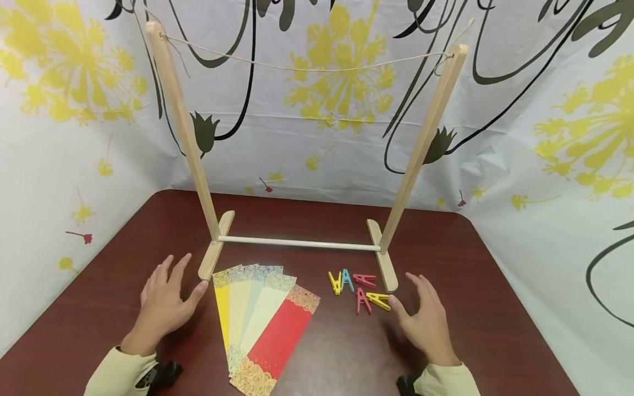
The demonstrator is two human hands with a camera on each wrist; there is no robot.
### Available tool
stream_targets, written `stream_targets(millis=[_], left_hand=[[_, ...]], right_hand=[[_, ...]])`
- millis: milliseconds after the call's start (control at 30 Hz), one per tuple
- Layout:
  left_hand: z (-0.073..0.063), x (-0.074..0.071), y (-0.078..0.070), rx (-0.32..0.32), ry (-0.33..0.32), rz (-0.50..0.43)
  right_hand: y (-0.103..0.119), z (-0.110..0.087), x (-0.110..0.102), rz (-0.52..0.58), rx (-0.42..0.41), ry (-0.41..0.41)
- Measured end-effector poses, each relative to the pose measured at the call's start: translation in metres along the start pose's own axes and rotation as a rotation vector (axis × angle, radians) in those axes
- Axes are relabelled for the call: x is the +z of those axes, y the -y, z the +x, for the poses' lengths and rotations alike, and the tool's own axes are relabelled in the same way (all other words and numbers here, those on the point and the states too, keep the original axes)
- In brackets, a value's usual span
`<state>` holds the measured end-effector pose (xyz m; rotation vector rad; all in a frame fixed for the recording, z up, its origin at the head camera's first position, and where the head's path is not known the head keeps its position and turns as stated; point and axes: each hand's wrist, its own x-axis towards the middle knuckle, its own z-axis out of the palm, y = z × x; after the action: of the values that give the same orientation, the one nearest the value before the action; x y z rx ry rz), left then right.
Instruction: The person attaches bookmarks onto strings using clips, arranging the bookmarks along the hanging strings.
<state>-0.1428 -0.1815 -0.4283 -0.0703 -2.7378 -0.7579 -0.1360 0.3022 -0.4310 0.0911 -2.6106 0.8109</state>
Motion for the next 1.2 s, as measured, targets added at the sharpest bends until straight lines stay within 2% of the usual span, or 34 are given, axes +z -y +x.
stream_targets(millis=[100,233,333,467,733,833,1000,1100,1200], left_hand=[[-0.003,0.002,-0.001,-0.022,0.026,-0.054],[-0.002,0.005,-0.007,-0.021,0.058,-0.129],[-0.001,0.007,-0.013,-0.029,0.113,-0.169],[-0.001,0.010,-0.020,-0.063,0.175,-0.192],[-0.002,0.015,-0.030,-0.161,0.199,-0.210],[-0.004,0.021,-0.038,-0.150,0.196,-0.219],[-0.013,0.030,-0.060,-0.078,0.218,-0.214],[-0.020,0.033,-0.077,-0.027,0.281,-0.204],[-0.025,0.035,-0.094,-0.005,0.385,-0.194]], right_hand=[[0.002,-0.002,0.003,0.018,0.048,0.018],[0.007,0.002,0.007,0.045,0.108,0.060],[0.011,0.005,0.008,0.070,0.124,0.080],[0.013,0.007,0.010,0.100,0.159,0.118],[0.017,0.007,0.014,0.130,0.229,0.210],[0.018,0.006,0.015,0.149,0.258,0.223],[0.022,0.005,0.018,0.142,0.297,0.233],[0.024,0.005,0.020,0.128,0.304,0.247],[0.024,0.005,0.022,0.114,0.309,0.267]])
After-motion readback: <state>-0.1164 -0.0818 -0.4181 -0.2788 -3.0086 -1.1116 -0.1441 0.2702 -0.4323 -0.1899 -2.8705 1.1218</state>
